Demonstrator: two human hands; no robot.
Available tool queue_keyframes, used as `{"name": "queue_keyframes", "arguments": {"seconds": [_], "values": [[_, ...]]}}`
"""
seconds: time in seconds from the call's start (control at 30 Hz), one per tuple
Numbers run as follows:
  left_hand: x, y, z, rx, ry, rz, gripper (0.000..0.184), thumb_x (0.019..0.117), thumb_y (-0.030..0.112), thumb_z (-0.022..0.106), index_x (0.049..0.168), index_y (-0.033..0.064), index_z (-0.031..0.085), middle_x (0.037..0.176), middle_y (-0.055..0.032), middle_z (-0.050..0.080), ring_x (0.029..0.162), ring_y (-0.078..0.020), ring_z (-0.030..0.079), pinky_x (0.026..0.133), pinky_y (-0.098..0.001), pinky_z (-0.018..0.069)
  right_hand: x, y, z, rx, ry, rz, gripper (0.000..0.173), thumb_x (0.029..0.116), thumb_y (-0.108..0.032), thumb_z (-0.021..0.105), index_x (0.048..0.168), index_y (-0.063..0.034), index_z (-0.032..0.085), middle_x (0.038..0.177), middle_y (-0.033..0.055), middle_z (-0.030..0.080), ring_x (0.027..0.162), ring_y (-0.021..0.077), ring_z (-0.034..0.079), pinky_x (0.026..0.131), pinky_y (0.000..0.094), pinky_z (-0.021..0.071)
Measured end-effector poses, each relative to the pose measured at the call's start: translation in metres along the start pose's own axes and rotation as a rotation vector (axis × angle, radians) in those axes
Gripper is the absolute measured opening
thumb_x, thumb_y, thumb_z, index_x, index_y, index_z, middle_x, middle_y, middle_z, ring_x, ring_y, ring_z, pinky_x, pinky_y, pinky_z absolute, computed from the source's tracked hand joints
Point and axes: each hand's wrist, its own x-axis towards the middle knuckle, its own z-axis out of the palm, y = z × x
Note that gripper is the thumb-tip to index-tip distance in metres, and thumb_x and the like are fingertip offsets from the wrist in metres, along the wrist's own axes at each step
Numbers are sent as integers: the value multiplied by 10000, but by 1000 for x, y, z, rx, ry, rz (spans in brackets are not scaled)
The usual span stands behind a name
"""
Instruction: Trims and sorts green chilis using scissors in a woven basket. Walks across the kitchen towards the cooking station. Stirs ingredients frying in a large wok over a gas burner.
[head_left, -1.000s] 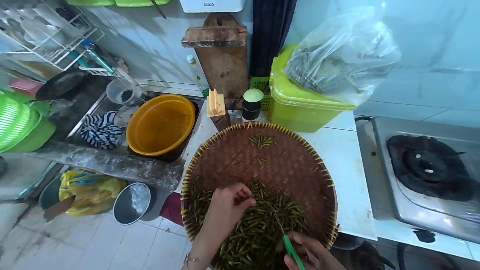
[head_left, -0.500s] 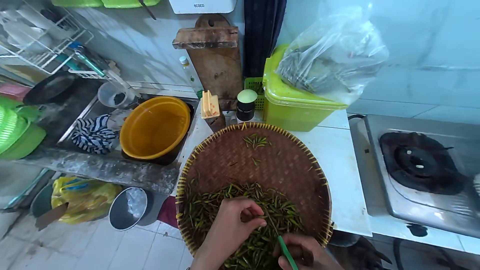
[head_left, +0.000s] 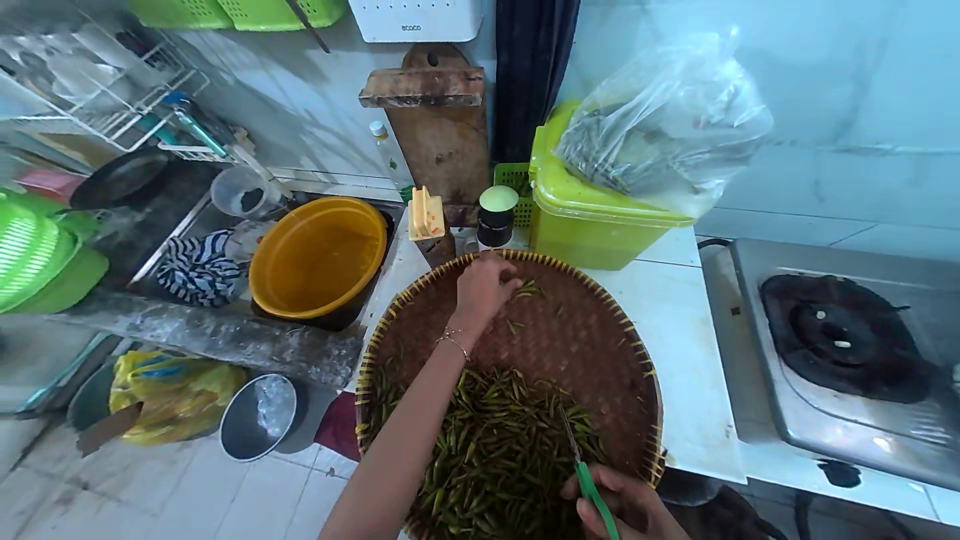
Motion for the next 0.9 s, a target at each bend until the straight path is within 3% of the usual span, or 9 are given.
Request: {"name": "queue_keyframes", "arguments": {"seconds": [0.07, 0.13, 0.2, 0.23, 0.37, 0.43, 0.5, 0.77, 0.9], "values": [[-8, 0, 3, 28, 69, 44, 306, 933, 270, 764, 1202, 124, 755, 1274, -128, 662, 1042, -296, 686, 882, -508, 582, -2, 2, -4, 17, 8, -9, 312, 1018, -278, 657, 1228, -46, 655, 855, 58, 712, 660, 155, 674, 540, 335, 580], [-40, 7, -7, 18, 67, 57, 228, 942, 250, 756, 1124, 112, 756, 1162, -118, 675, 943, -281, 692, 816, -501, 597, -6, 3, -6, 41, 21, -12, 304, 1021, -278, 655, 1221, -49, 657, 847, 49, 710, 657, 147, 672, 537, 325, 577], [-76, 7, -16, 30, -68, -21, 178, 944, 281, 744, 1007, 114, 752, 959, -77, 704, 827, -249, 697, 756, -505, 600, -8, 3, -9, 57, 35, -14, 294, 1020, -269, 657, 1216, -50, 658, 839, 45, 707, 647, 143, 668, 531, 319, 575], [-92, 3, -19, 36, -187, -100, 224, 951, 325, 727, 1013, 112, 756, 933, -75, 725, 849, -252, 710, 798, -523, 595, -8, 2, -11, 55, 37, -15, 287, 1019, -261, 658, 1214, -49, 658, 841, 47, 708, 645, 144, 670, 529, 319, 577], [-134, -14, -16, 55, -477, -257, 384, 903, 393, 768, 1146, 97, 750, 1077, -118, 731, 985, -292, 701, 915, -527, 560, -1, -1, -13, 39, 5, -21, 271, 1018, -244, 655, 1213, -56, 656, 848, 41, 704, 631, 132, 661, 524, 306, 571], [-143, -19, -8, 46, -488, -228, 370, 898, 354, 777, 1180, 117, 747, 1160, -121, 699, 1014, -278, 685, 927, -478, 561, 4, -4, -12, 27, -17, -16, 270, 1014, -241, 661, 1214, -61, 658, 847, 41, 706, 632, 131, 659, 526, 303, 567], [-147, -19, -1, 45, -452, -183, 281, 912, 297, 759, 1129, 119, 763, 1165, -122, 683, 1012, -274, 677, 925, -456, 562, 9, -7, -11, 19, -29, -20, 270, 1006, -240, 673, 1210, -63, 664, 846, 49, 708, 632, 138, 661, 521, 306, 567], [-143, -12, -1, 123, -571, -106, 263, 962, 250, 698, 1179, 107, 736, 1093, -97, 719, 1058, -277, 669, 1034, -505, 478, 19, -10, -10, 8, -76, -28, 271, 1004, -237, 681, 1206, -56, 667, 843, 53, 704, 634, 145, 661, 524, 305, 568], [-151, -12, 7, 155, -452, 23, 199, 954, 232, 683, 1099, 127, 769, 1089, -80, 729, 1096, -272, 666, 1032, -509, 471, 22, -9, -8, 7, -88, -39, 259, 1007, -222, 678, 1207, -58, 670, 848, 56, 708, 635, 140, 661, 527, 299, 569]]}}
